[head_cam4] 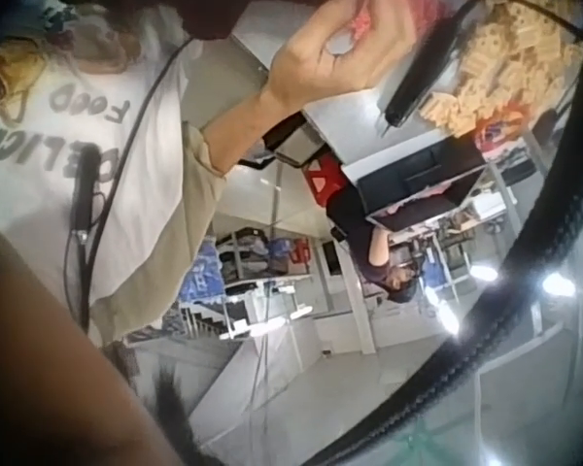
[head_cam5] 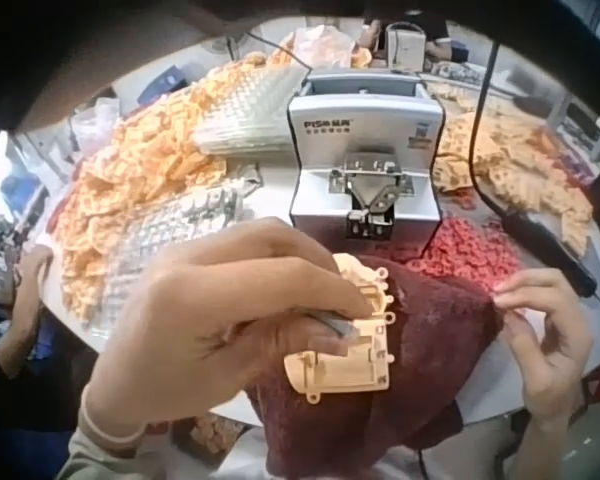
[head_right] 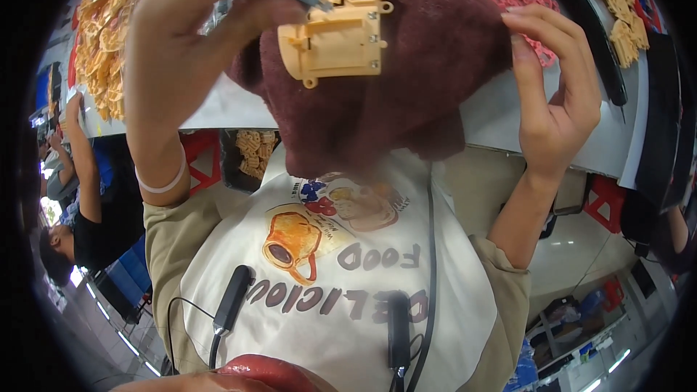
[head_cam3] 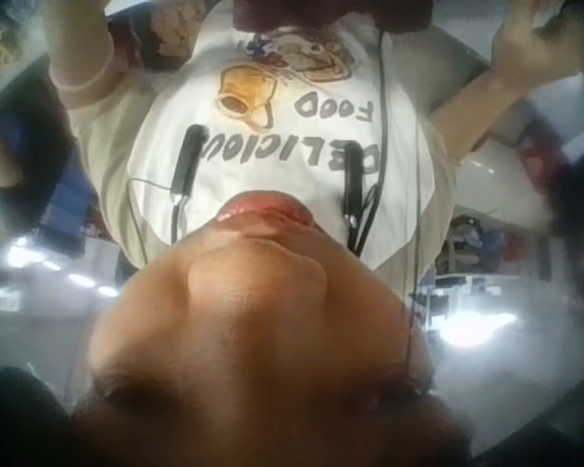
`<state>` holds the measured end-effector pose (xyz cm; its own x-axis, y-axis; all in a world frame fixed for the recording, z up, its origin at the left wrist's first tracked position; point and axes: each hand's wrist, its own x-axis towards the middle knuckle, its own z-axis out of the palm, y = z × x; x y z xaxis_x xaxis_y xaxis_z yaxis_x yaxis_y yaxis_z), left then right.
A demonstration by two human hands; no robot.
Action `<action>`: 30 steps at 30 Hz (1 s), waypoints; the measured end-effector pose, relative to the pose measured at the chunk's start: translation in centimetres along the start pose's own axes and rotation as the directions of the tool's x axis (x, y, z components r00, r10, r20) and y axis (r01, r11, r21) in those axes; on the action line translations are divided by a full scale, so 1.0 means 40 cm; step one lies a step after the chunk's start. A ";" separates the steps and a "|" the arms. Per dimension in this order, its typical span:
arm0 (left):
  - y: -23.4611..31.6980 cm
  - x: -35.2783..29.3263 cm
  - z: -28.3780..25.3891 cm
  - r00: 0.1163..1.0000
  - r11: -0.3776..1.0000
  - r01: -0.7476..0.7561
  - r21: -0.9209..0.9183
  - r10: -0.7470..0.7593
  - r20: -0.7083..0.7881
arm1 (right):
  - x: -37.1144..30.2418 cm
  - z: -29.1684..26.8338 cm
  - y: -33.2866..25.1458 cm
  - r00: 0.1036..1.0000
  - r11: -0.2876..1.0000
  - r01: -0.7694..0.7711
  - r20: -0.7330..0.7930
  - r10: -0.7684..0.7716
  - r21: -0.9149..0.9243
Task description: Assembling small internal plastic components and gears into a toy housing using an electric screwdriver.
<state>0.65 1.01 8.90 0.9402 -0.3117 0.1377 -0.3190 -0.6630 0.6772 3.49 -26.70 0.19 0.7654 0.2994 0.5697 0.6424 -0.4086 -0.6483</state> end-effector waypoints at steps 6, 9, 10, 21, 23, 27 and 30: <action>0.005 0.031 0.059 0.977 0.935 -0.126 0.333 0.175 -0.120 | -0.009 -0.025 -0.006 1.000 1.000 -0.009 -0.024 0.009 -0.002; 0.003 0.036 0.081 0.882 0.923 -0.375 0.092 0.385 -0.270 | -0.005 -0.027 0.003 1.000 1.000 0.009 -0.020 -0.009 0.014; 0.038 0.025 0.062 0.998 0.951 -0.036 0.307 0.052 -0.045 | -0.004 -0.029 0.009 1.000 1.000 0.014 -0.017 -0.014 0.018; -0.048 0.010 0.119 0.940 0.747 -0.315 0.585 0.331 0.083 | 0.117 -0.021 0.033 0.995 0.987 -0.063 0.070 0.074 -0.150; -0.042 0.003 0.109 0.956 0.791 -0.254 0.556 0.294 0.018 | 0.152 0.003 0.073 0.976 0.944 -0.174 0.079 0.203 -0.280; -0.038 -0.026 0.158 0.976 0.918 -0.161 0.362 0.204 -0.082 | 0.199 0.032 0.091 0.958 0.853 -0.075 0.202 0.206 -0.516; -0.087 -0.031 0.175 0.977 0.972 -0.140 0.188 0.166 -0.132 | 0.223 0.035 0.099 0.970 0.879 -0.018 0.204 0.131 -0.477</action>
<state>-0.23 -1.06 1.30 0.8815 -0.3253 0.3423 -0.4644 -0.7286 0.5034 12.92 -24.42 1.99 0.8343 0.4134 0.3648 0.5325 -0.7756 -0.3390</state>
